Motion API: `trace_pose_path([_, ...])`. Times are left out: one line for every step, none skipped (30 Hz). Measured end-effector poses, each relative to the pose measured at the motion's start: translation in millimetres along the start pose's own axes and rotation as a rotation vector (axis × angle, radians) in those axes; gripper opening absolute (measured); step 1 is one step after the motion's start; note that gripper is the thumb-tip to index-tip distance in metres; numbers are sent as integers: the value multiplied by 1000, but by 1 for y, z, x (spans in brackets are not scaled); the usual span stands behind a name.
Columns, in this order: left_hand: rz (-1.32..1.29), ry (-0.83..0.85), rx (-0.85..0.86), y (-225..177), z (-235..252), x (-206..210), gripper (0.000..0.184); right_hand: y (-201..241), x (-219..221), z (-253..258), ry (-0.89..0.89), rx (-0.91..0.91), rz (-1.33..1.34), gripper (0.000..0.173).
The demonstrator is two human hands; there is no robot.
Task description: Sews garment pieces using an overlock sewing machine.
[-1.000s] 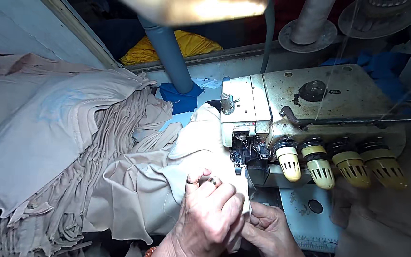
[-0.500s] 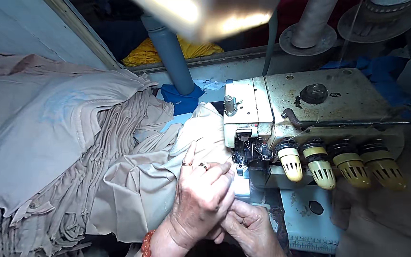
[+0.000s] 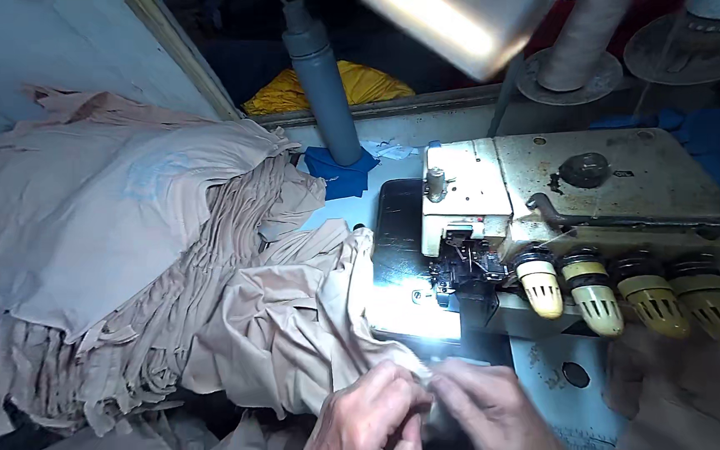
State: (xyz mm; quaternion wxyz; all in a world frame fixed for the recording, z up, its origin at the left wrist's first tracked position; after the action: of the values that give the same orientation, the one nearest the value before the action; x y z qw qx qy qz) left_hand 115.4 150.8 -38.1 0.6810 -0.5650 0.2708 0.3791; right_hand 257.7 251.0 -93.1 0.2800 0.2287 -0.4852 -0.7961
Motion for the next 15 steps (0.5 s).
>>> trace_pose_path([42, -59, -5, 4, -1, -1, 17, -3, -14, -5, -60, 37, -91, 20])
trace_pose_path([114, -151, -6, 13, 1, -2, 23, -5, -29, -11, -125, 83, -184, 21])
trace_pose_path([196, -239, -3, 25, 3, -2, 29, -5, -43, -16, -176, 134, -253, 22])
trace_pose_path([244, -278, -12, 35, 5, 0, 34, -4, -54, -21, -201, 179, -272, 22])
trace_pose_path([253, -305, -21, 43, 8, 2, 35, -1, -59, -24, -204, 205, -248, 22])
trace_pose_path([242, -360, -14, 48, 10, 3, 31, 1, -60, -28, -184, 218, -191, 22])
trace_pose_path([224, -437, 14, 51, 13, 2, 21, 4, -58, -31, -147, 227, -128, 19])
trace_pose_path([204, -494, 47, 52, 16, -1, 12, 6, -55, -33, -94, 239, -72, 17])
trace_pose_path([201, -522, 76, 52, 19, -7, 9, 7, -52, -34, -32, 252, -36, 16])
trace_pose_path([223, -535, 93, 52, 22, -16, 9, 8, -49, -35, 26, 263, -15, 19])
trace_pose_path([251, -543, 92, 51, 25, -25, 8, 9, -46, -34, 73, 270, 1, 21])
trace_pose_path([258, -553, 78, 52, 28, -34, 7, 12, -43, -32, 98, 275, 22, 20])
trace_pose_path([248, -560, 53, 53, 29, -42, 6, 16, -40, -28, 108, 276, 57, 18])
trace_pose_path([214, -569, 14, 55, 28, -49, 7, 21, -37, -24, 107, 271, 101, 15])
trace_pose_path([133, -583, -31, 58, 23, -54, 12, 26, -33, -20, 100, 258, 147, 13])
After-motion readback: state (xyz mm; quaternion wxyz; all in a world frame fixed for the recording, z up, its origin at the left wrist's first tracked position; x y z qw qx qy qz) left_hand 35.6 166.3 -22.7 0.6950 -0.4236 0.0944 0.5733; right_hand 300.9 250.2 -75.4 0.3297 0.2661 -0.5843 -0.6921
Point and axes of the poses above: each hand's wrist, its own z-axis towards the middle knuckle, its own x-axis out of the palm, y = z × x, the point moved 4 cm from there along z, towards the middle knuckle, and after that the axes turned 8 degrees about z, right-handed, at the moved point
